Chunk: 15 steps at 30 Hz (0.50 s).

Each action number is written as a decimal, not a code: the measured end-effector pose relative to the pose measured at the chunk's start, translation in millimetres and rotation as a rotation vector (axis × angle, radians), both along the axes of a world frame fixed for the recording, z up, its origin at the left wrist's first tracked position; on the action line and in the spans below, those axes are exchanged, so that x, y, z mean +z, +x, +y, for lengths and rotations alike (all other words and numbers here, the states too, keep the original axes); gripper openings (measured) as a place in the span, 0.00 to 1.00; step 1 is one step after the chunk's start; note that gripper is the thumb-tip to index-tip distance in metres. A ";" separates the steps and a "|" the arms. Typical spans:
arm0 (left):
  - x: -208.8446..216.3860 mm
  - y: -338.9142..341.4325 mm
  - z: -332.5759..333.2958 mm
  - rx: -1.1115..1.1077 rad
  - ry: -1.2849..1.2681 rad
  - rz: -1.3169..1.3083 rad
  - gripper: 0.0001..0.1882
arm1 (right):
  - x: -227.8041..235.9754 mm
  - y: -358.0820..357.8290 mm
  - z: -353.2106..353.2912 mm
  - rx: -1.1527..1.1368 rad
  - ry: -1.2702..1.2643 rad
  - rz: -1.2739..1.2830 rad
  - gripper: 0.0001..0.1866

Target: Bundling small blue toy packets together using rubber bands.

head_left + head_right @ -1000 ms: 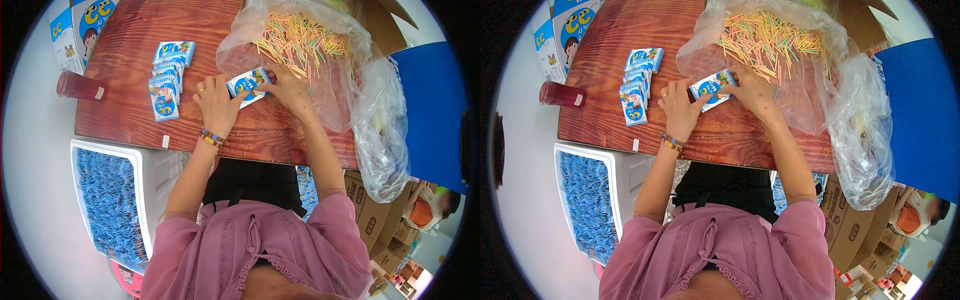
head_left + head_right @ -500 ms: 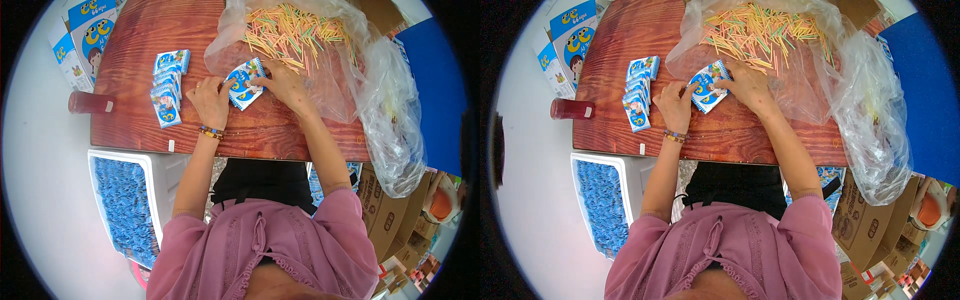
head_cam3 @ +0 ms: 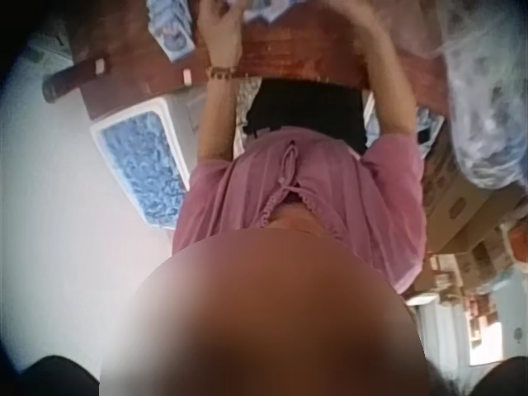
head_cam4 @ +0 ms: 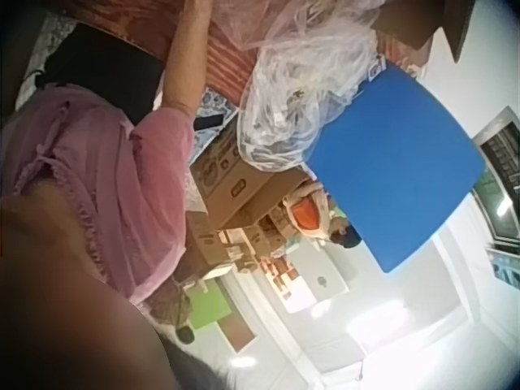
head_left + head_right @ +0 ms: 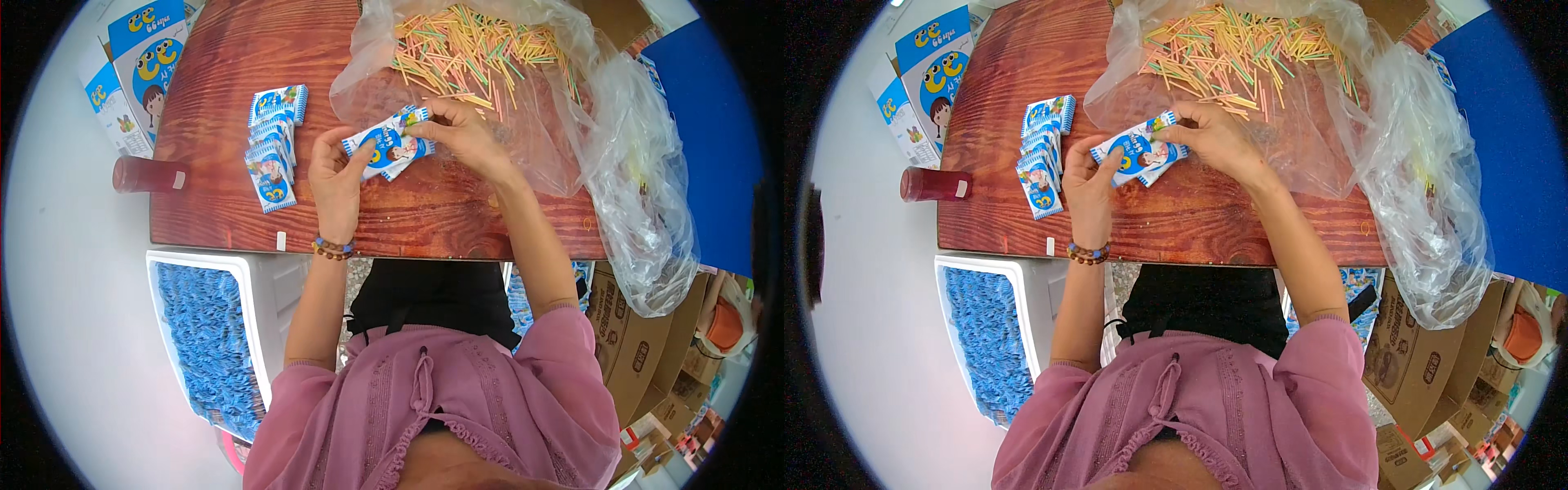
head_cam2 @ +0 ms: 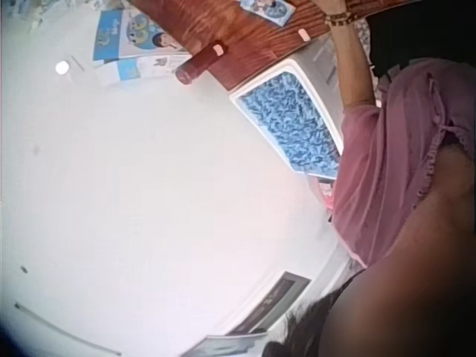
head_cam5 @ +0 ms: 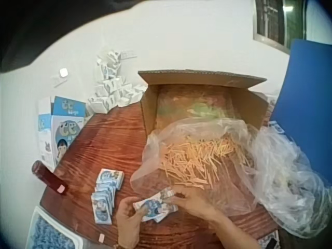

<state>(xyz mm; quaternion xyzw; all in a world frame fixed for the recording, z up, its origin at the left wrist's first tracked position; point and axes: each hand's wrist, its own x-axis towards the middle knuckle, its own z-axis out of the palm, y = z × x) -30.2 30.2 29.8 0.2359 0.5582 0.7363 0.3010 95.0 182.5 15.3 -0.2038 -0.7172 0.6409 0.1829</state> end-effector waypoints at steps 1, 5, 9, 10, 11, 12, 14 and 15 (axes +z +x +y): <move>2.4 2.8 -0.2 0.031 0.030 -0.116 0.04 | 2.1 0.3 -3.2 0.005 -0.001 -0.001 0.10; -19.8 -1.4 -9.6 -0.075 -0.011 -0.156 0.06 | 4.6 5.3 -17.3 -0.036 -0.125 0.069 0.08; -20.5 5.3 -7.1 -0.076 0.064 -0.237 0.08 | -9.3 10.4 -19.1 -0.039 -0.205 0.118 0.09; -19.2 7.2 -7.8 -0.072 0.075 -0.279 0.08 | -10.4 11.4 -19.8 -0.040 -0.206 0.117 0.09; -19.9 8.2 -8.9 -0.072 0.073 -0.279 0.08 | -11.2 12.7 -20.6 -0.051 -0.228 0.103 0.08; -21.1 9.0 -10.0 -0.076 0.060 -0.287 0.08 | -11.7 13.9 -21.5 -0.062 -0.249 0.090 0.08; -23.0 9.7 -11.4 -0.077 0.044 -0.297 0.08 | -8.7 16.2 -23.3 -0.049 -0.195 0.081 0.08; -22.9 9.0 -12.1 -0.086 0.035 -0.275 0.07 | -7.5 17.0 -23.7 -0.037 -0.139 0.075 0.07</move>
